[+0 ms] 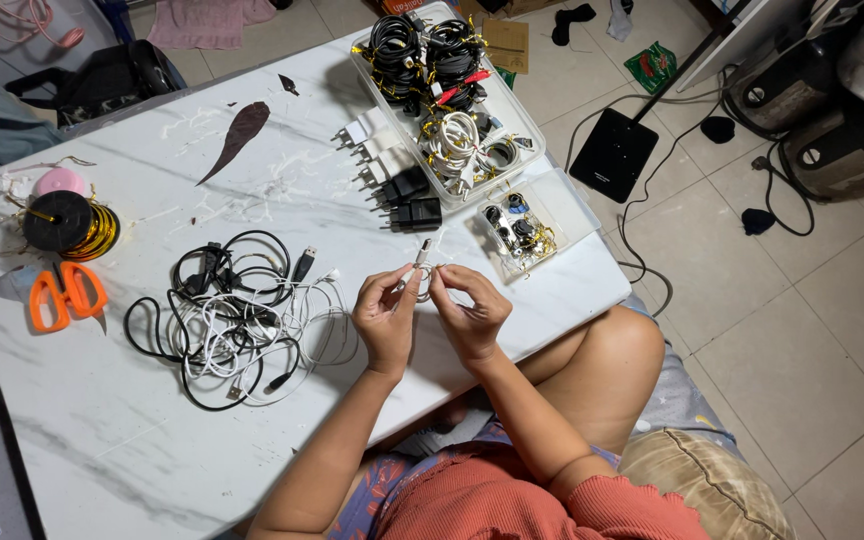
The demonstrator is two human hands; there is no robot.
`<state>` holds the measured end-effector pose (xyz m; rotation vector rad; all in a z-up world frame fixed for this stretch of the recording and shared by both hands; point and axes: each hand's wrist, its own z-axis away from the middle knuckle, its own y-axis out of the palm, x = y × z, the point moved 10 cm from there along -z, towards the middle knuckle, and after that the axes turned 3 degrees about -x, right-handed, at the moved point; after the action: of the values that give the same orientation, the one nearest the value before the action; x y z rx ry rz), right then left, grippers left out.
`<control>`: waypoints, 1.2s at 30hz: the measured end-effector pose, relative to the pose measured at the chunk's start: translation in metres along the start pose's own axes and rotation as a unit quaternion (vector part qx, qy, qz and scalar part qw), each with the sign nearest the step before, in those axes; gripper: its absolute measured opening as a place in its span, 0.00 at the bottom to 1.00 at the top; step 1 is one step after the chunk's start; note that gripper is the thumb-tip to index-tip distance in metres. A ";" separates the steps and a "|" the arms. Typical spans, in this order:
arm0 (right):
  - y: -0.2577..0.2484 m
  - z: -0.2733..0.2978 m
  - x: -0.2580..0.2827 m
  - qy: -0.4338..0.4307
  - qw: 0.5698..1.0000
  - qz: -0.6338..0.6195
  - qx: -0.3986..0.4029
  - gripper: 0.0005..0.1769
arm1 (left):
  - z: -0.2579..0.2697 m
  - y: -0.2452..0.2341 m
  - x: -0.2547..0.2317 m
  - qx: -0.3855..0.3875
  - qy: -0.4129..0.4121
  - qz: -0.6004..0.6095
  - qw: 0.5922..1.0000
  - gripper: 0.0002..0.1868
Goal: The person organizes various electronic cables and power adapters on a table by hand, winding the cables into coils and placing them into a plastic container.
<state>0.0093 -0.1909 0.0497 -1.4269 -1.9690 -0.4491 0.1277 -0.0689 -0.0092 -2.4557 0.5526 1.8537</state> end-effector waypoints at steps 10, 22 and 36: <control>0.024 0.025 -0.036 0.151 0.983 -0.096 0.038 0.07 | -0.003 -0.018 -0.014 -0.069 0.096 -0.089 0.989 0.10; 0.032 0.050 -0.082 0.370 0.864 -0.330 0.085 0.07 | -0.006 -0.004 0.012 0.008 -0.007 0.011 1.000 0.10; -0.030 -0.130 -0.091 -0.115 0.905 0.231 0.338 0.15 | -0.004 0.003 0.024 0.059 -0.044 0.014 0.997 0.10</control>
<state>0.0386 -0.3456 0.0857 -1.4350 -1.6190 0.5901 0.1360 -0.0790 -0.0296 -2.2928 0.6749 1.8708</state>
